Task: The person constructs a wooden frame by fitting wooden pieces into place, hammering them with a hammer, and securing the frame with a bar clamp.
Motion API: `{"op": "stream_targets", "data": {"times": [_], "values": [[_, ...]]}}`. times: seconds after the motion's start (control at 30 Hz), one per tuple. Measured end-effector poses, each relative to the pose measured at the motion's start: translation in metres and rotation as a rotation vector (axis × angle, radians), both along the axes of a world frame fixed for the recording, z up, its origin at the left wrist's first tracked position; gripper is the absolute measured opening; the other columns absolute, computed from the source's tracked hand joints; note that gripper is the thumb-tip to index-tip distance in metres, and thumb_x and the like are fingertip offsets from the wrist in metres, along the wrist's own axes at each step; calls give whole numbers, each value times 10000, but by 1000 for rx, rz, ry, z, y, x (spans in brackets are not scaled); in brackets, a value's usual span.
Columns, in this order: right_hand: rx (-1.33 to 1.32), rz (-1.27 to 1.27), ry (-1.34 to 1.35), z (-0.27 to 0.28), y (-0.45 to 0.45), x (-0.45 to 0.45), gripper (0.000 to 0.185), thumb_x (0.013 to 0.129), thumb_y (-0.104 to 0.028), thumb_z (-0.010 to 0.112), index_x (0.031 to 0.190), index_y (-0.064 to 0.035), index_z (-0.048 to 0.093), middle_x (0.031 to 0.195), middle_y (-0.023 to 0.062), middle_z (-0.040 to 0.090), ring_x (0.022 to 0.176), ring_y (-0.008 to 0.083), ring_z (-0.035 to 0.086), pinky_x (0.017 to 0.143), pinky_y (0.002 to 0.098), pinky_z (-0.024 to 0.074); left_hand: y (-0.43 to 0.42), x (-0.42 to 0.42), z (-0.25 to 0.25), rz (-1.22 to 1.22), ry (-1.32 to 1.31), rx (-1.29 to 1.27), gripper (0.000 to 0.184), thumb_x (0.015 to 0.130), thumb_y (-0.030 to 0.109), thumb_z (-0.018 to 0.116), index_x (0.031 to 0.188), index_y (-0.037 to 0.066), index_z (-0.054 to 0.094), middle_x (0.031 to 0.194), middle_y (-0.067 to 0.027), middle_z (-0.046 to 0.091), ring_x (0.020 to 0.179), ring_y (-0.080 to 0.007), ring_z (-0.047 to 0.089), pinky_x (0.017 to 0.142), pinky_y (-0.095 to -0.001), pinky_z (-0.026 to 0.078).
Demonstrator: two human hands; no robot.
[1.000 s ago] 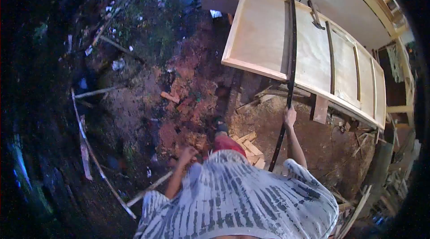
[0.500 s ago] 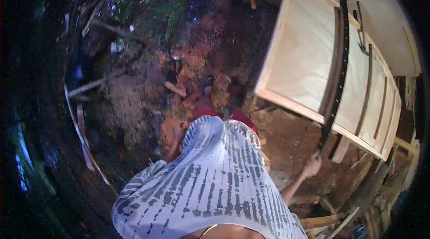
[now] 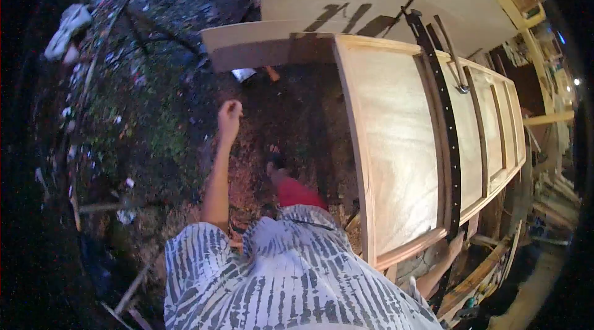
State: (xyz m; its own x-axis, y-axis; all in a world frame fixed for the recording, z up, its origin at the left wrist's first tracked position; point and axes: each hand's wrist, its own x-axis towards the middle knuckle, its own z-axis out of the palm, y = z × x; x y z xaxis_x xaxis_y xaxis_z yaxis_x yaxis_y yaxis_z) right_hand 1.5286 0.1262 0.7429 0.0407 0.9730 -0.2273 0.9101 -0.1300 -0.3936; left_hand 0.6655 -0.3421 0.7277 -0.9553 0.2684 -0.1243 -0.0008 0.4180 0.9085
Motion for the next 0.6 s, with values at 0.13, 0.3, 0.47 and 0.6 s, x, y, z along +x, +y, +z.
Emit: {"op": "stream_targets", "data": {"times": [0.13,0.3,0.47,0.6], "values": [[464,464,-550,28,39,-210,356,991,-248,530,1170,32,657,1029,269,672,1010,450,622,904,497,488,74,-77,5,20,-201,81,243,1000,289,602,1036,56,658,892,1,654,774,-90,615,690,-255,475],[485,440,42,56,52,-436,301,954,-177,643,1187,13,646,1158,211,644,1120,375,580,953,413,476,116,-76,-27,-3,-410,180,219,1014,322,578,1035,114,646,900,19,656,776,-84,630,656,-237,467],[380,465,153,81,99,-594,382,981,-300,605,1170,30,645,1128,230,655,1066,369,631,882,407,505,242,-109,-83,-99,-579,378,222,1017,333,582,1003,119,638,871,9,647,735,-94,633,616,-244,485],[183,360,283,61,160,-670,540,973,-446,606,1200,43,631,1158,217,690,1034,329,669,914,391,503,363,-118,-92,-167,-785,525,187,1004,295,611,1009,110,637,849,-2,641,721,-113,634,613,-258,500]]}}
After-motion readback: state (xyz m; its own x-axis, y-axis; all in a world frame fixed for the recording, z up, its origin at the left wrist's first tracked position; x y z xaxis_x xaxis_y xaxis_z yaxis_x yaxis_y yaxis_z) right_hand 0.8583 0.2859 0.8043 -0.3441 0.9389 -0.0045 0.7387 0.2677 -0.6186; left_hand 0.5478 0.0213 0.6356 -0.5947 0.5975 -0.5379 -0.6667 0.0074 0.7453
